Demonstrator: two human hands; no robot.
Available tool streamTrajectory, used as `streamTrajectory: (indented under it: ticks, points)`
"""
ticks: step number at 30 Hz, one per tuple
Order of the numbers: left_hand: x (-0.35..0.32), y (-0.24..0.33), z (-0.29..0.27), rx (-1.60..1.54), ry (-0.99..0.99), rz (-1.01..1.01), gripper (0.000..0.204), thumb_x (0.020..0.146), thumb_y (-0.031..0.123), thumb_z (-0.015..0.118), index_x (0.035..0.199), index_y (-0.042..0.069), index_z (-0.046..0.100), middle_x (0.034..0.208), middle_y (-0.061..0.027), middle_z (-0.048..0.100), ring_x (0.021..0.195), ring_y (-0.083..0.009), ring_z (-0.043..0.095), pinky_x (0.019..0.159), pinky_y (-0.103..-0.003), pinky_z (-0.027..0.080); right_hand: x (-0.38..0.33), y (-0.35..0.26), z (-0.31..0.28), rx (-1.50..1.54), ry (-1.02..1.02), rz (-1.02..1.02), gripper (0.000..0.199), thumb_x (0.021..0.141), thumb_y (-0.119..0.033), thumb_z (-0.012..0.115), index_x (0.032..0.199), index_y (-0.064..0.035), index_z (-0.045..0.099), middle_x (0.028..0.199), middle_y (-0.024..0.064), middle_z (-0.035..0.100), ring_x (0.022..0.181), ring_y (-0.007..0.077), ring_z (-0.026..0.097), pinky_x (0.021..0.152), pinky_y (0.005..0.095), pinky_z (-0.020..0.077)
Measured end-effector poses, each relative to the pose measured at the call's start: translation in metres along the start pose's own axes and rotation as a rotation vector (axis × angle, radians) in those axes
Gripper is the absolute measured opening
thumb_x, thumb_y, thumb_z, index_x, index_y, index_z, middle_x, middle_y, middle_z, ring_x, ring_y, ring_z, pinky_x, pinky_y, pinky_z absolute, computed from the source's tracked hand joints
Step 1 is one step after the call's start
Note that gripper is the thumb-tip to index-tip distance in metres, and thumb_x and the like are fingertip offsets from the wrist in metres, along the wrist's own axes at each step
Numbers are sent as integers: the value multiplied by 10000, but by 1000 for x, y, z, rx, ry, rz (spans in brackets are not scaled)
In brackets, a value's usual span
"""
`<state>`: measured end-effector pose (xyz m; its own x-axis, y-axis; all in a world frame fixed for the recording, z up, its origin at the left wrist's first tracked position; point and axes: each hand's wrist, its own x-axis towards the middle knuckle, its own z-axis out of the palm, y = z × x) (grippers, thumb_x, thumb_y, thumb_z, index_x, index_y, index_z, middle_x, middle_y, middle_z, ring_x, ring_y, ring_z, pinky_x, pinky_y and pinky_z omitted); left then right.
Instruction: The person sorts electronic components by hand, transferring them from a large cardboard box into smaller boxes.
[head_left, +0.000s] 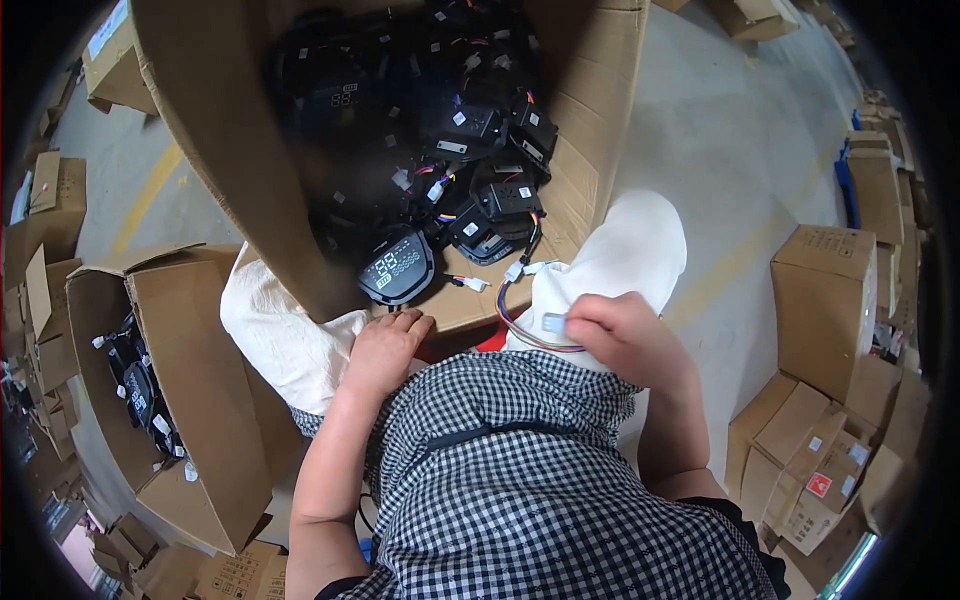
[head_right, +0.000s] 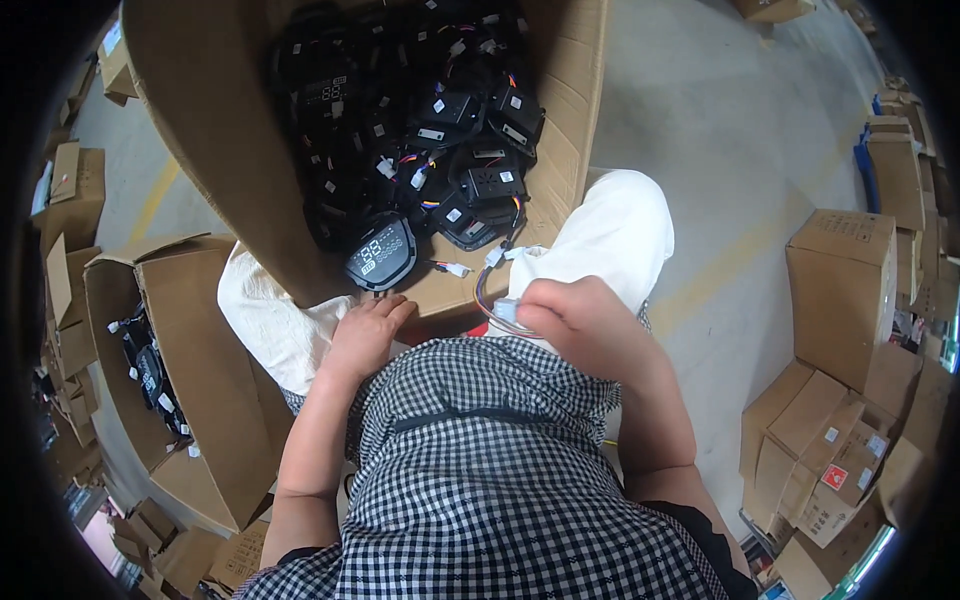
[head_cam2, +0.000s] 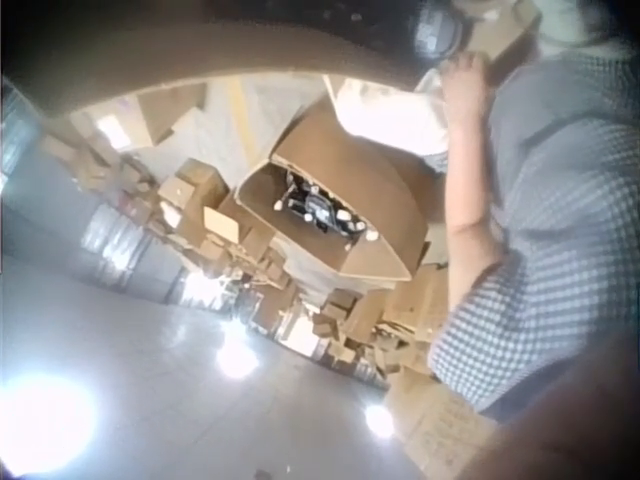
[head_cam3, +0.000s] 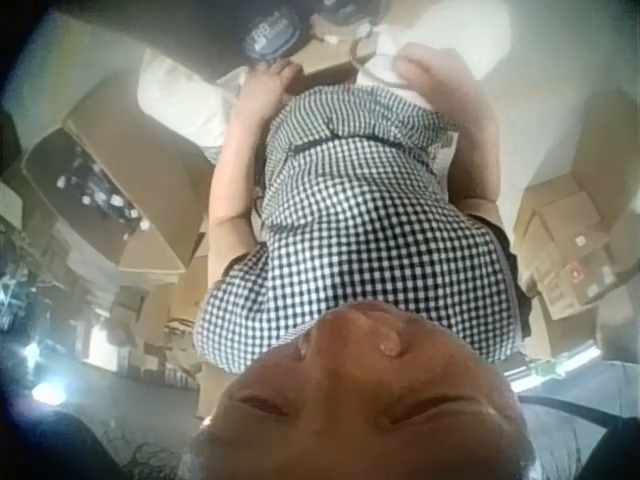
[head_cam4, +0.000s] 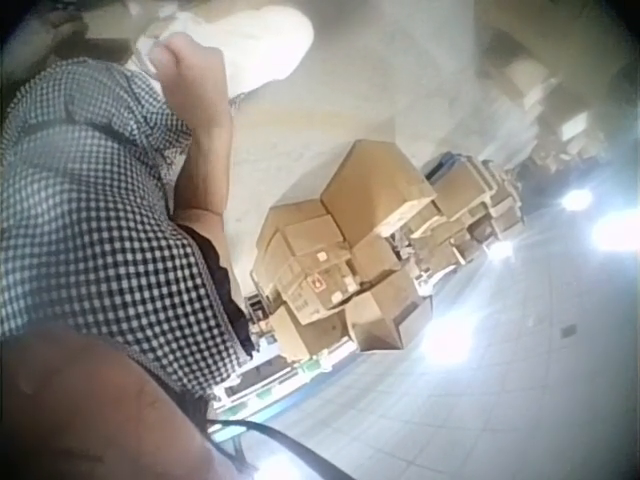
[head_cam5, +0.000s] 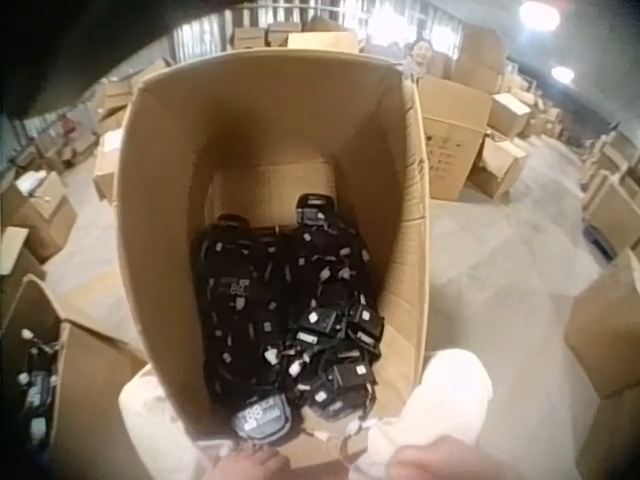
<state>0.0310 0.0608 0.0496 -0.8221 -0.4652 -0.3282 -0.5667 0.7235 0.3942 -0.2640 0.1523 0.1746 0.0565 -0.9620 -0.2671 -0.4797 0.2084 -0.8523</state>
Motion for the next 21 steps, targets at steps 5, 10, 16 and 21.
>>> streamTrajectory:
  ticks: [5, 10, 16, 21]
  points:
    - [-9, -1, -4, -42, 3, -11, 392, 752, 50, 584, 1140, 94, 565, 1148, -104, 593, 1038, -275, 598, 864, -382, 494, 9, 15, 41, -411, -44, 104, 218, 900, -237, 534, 823, -54, 622, 692, 167, 642, 656, 351, 633, 601, 449, 489]
    - [-3, -7, -13, 0, -120, -55, 316, 734, 58, 628, 1045, 71, 575, 1033, -111, 599, 956, -302, 597, 791, -395, 500, 19, 21, 62, -441, -121, 152, 242, 909, -257, 522, 817, -54, 617, 701, 167, 647, 693, 353, 640, 634, 465, 497]
    - [-2, -17, -12, -373, 71, -78, 191, 799, 88, 644, 983, 43, 618, 961, -115, 580, 903, -289, 567, 764, -370, 468, 33, 42, 97, -40, -34, 133, 262, 911, -267, 549, 883, -22, 639, 697, 159, 645, 654, 307, 640, 599, 418, 484]
    - [1, -8, -11, -871, 194, -196, 192, 904, 122, 583, 1070, 37, 625, 918, -96, 553, 882, -237, 539, 784, -328, 439, 48, 60, 137, 438, -31, 311, 234, 913, -240, 593, 902, -12, 650, 691, 69, 632, 603, 145, 576, 552, 299, 451]
